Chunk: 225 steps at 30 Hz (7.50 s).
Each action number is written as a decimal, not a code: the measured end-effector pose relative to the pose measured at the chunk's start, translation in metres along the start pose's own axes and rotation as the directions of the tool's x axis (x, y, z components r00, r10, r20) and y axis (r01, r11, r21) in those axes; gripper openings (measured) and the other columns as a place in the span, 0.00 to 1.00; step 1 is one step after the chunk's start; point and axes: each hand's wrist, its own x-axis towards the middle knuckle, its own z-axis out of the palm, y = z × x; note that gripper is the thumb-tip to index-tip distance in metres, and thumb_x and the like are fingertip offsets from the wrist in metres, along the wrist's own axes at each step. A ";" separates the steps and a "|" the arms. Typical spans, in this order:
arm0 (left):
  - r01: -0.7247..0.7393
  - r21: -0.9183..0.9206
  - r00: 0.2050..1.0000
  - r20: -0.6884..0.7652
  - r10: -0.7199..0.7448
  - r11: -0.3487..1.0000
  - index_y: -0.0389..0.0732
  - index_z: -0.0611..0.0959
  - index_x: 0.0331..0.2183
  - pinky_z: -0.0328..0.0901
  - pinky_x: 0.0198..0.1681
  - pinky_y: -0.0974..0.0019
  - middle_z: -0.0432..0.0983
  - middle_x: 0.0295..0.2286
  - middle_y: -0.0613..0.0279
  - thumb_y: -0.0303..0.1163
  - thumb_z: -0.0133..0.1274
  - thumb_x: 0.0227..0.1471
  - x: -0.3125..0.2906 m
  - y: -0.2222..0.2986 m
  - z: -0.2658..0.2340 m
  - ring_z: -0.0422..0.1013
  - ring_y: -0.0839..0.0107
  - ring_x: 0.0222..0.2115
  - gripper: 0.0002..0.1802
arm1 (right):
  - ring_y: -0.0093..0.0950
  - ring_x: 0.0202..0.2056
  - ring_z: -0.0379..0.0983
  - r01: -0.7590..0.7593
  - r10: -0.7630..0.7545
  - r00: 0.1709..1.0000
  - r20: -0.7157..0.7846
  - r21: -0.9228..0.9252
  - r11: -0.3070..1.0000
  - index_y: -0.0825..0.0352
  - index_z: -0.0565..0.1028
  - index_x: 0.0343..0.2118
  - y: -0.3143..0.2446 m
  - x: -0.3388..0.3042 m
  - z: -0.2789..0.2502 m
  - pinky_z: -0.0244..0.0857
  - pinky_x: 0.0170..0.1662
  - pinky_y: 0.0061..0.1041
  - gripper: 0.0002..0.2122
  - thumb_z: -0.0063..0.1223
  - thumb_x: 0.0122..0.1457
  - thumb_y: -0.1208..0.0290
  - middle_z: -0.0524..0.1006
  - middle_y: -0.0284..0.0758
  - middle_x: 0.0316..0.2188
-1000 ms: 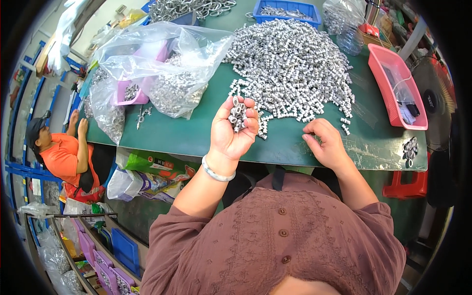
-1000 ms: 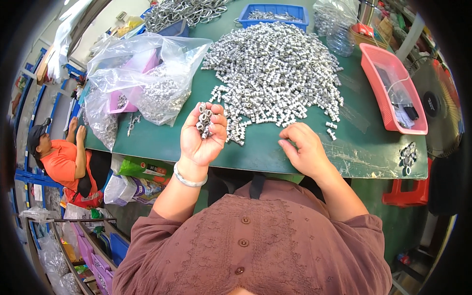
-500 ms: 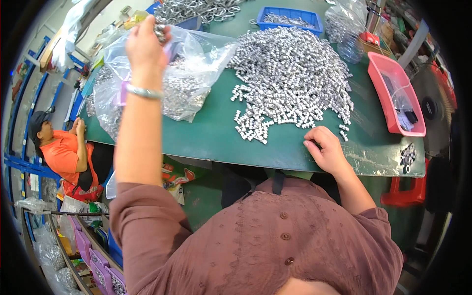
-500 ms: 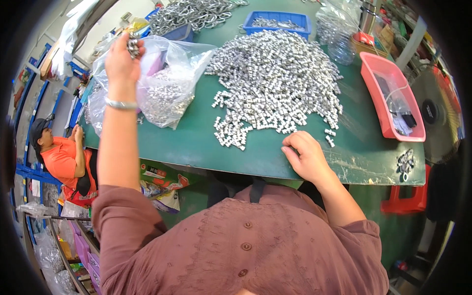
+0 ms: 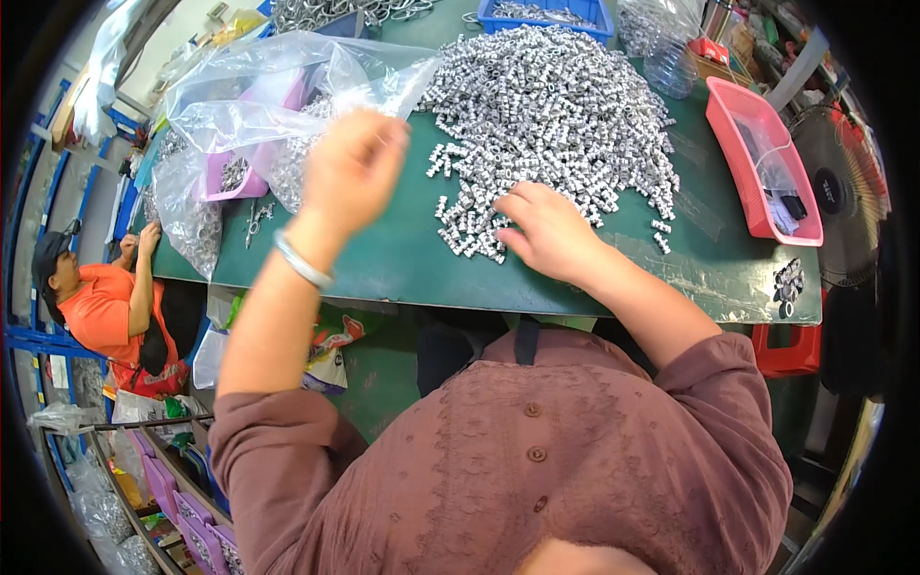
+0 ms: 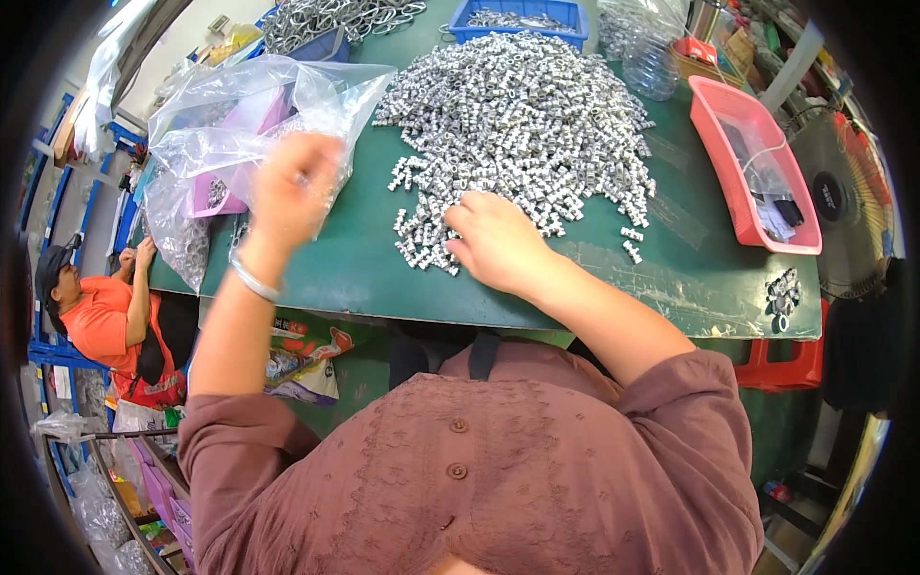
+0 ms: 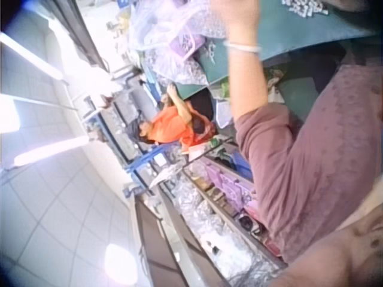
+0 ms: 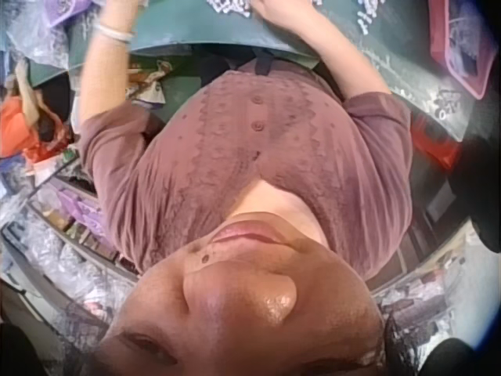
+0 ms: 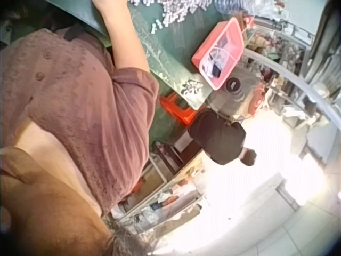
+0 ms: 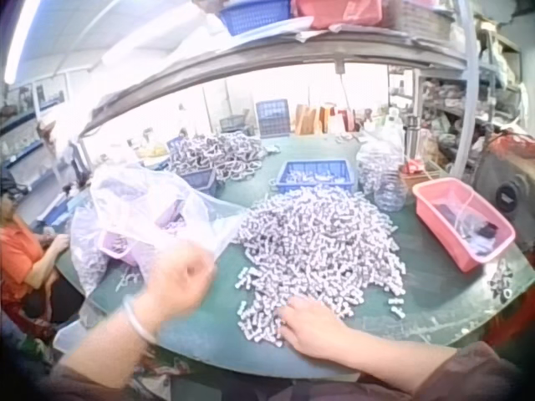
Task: The person picks up and joins small silver metal components by hand, handling them one at a time and placing them into a small pile. They repeatedly take parts from a large central pile and a smaller pile to the left, connecting them before setting the finished pieces aside.
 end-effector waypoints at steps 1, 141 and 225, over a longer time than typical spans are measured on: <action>0.020 -0.083 0.995 0.101 -0.012 0.996 0.38 0.78 0.33 0.63 0.30 0.71 0.72 0.27 0.57 0.26 0.52 0.44 -0.019 0.005 0.018 0.69 0.67 0.28 0.10 | 0.36 0.34 0.66 0.061 -0.061 0.998 0.007 -0.002 0.998 0.66 0.71 0.30 -0.008 0.008 0.002 0.61 0.36 0.32 0.11 0.55 0.45 0.68 0.68 0.37 0.29; 0.566 -0.586 0.526 0.798 -0.293 -0.580 0.39 0.73 0.37 0.64 0.30 0.71 0.72 0.30 0.63 0.27 0.49 0.49 -0.093 0.113 0.104 0.69 0.75 0.28 0.11 | 0.34 0.27 0.68 -0.011 0.121 0.966 -0.228 0.434 0.901 0.68 0.69 0.32 -0.008 -0.070 -0.030 0.61 0.29 0.29 0.13 0.58 0.41 0.79 0.71 0.36 0.25; 0.521 -0.600 0.423 0.799 -0.427 -0.607 0.40 0.74 0.34 0.58 0.23 0.75 0.68 0.24 0.65 0.32 0.46 0.52 -0.098 0.107 0.093 0.64 0.75 0.24 0.08 | 0.33 0.27 0.68 -0.221 0.268 0.962 -0.044 0.447 0.867 0.68 0.72 0.23 0.012 -0.052 -0.021 0.62 0.30 0.27 0.03 0.54 0.43 0.79 0.70 0.35 0.23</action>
